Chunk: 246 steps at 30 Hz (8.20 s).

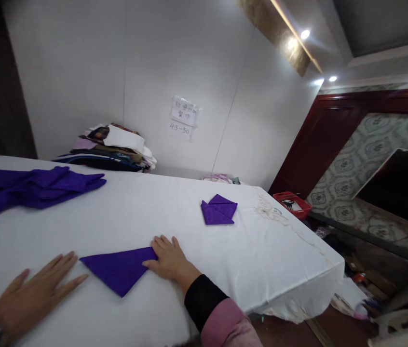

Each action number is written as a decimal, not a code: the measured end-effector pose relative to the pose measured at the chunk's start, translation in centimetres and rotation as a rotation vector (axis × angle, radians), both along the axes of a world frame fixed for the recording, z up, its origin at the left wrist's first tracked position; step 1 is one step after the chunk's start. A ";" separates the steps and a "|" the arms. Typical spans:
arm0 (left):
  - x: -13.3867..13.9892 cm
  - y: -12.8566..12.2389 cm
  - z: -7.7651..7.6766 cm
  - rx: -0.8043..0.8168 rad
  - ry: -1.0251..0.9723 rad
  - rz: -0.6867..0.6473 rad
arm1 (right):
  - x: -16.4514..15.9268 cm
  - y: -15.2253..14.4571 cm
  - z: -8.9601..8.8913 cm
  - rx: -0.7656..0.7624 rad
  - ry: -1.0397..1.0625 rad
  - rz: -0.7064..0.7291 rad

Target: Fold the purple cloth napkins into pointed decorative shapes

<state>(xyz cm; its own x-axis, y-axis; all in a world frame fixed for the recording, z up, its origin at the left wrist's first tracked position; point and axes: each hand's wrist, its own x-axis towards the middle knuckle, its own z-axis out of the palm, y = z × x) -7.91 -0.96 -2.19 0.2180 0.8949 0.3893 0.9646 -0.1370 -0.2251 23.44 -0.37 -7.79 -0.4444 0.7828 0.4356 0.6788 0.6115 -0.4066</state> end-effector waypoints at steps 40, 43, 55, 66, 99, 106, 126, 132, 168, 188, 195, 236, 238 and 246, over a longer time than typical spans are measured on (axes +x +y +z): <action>9.1 -3.3 0.6 -0.243 0.025 -0.275 | -0.2 0.9 -1.6 -0.055 -0.077 -0.048; 9.3 -2.9 0.8 -0.240 0.010 -0.270 | -0.2 0.9 -1.5 -0.051 -0.069 -0.044; 11.0 -1.1 -1.2 -0.262 0.047 -0.438 | 1.0 1.9 -1.4 -0.061 -0.045 -0.014; 11.2 -1.4 -0.9 -0.265 0.059 -0.412 | 1.8 -0.6 -1.1 -0.021 0.026 -0.080; 11.4 0.2 0.3 -0.224 -0.001 -0.367 | 1.5 2.3 -1.5 -0.053 0.347 -0.076; 11.5 1.4 0.8 -0.124 -0.059 -0.389 | 1.9 3.0 -2.6 -0.057 0.510 -0.056; 11.2 2.1 0.5 -0.171 -0.216 -0.438 | 1.7 3.3 -2.5 -0.085 0.651 0.030; 11.3 2.3 0.6 -0.184 -0.160 -0.400 | 1.4 3.4 -2.5 -0.051 0.606 -0.011; 10.0 2.0 3.9 -0.599 -0.164 -0.218 | 1.0 1.6 -1.1 0.044 0.407 -0.036; 8.3 0.4 4.6 -0.040 0.147 -0.432 | -0.5 2.7 0.4 0.423 -0.033 0.068; 6.3 -0.4 3.2 -0.099 0.053 -0.439 | -0.7 1.7 -1.4 0.319 0.034 0.068; 6.4 1.1 1.9 -0.188 0.061 -0.278 | -5.6 0.1 -0.2 0.200 -0.033 0.208; 5.2 0.8 2.1 -0.183 0.040 -0.221 | -5.6 0.0 0.0 0.185 -0.064 0.202; 1.9 -1.0 4.2 -0.246 -0.023 0.042 | -5.5 0.0 0.2 0.186 -0.134 0.184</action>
